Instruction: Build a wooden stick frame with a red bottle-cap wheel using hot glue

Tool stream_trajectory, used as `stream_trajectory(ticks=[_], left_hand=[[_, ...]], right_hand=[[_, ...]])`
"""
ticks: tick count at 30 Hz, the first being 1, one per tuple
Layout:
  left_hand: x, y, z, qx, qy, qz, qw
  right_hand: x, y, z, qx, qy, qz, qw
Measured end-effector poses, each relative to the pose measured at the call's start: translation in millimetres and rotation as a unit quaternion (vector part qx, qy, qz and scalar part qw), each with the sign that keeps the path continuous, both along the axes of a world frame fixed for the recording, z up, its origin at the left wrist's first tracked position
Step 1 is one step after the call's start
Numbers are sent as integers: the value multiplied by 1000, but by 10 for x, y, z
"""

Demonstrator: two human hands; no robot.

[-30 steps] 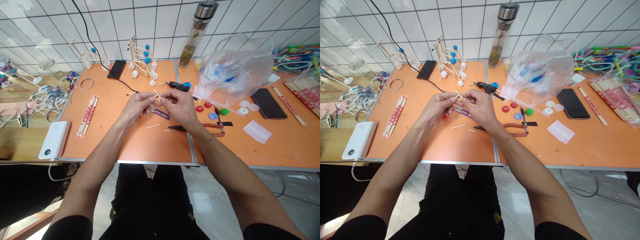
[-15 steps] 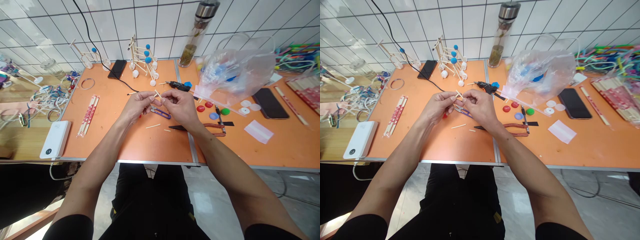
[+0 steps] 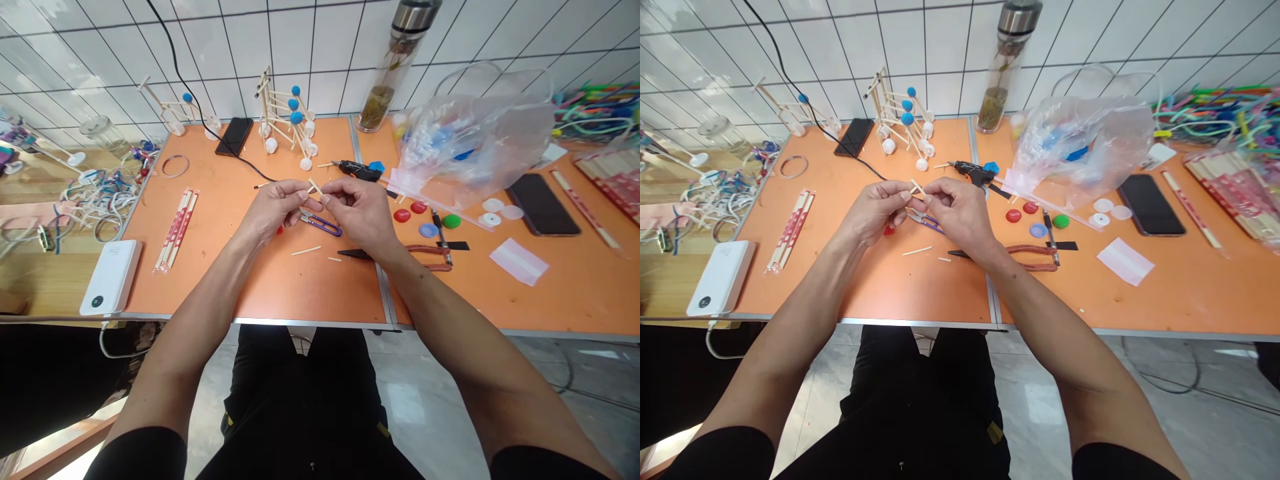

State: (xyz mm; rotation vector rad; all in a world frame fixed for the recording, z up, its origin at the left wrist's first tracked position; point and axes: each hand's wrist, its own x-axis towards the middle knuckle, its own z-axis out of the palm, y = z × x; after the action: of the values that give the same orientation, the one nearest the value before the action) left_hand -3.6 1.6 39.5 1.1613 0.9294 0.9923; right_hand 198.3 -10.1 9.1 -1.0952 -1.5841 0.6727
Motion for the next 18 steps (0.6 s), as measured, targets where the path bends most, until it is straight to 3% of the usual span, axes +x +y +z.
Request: stream_trajectory(ticks=[18], left_hand=[[-2, 8, 25, -38, -20, -4, 999]], right_hand=[[-14, 20, -71, 15, -4, -2, 1000]])
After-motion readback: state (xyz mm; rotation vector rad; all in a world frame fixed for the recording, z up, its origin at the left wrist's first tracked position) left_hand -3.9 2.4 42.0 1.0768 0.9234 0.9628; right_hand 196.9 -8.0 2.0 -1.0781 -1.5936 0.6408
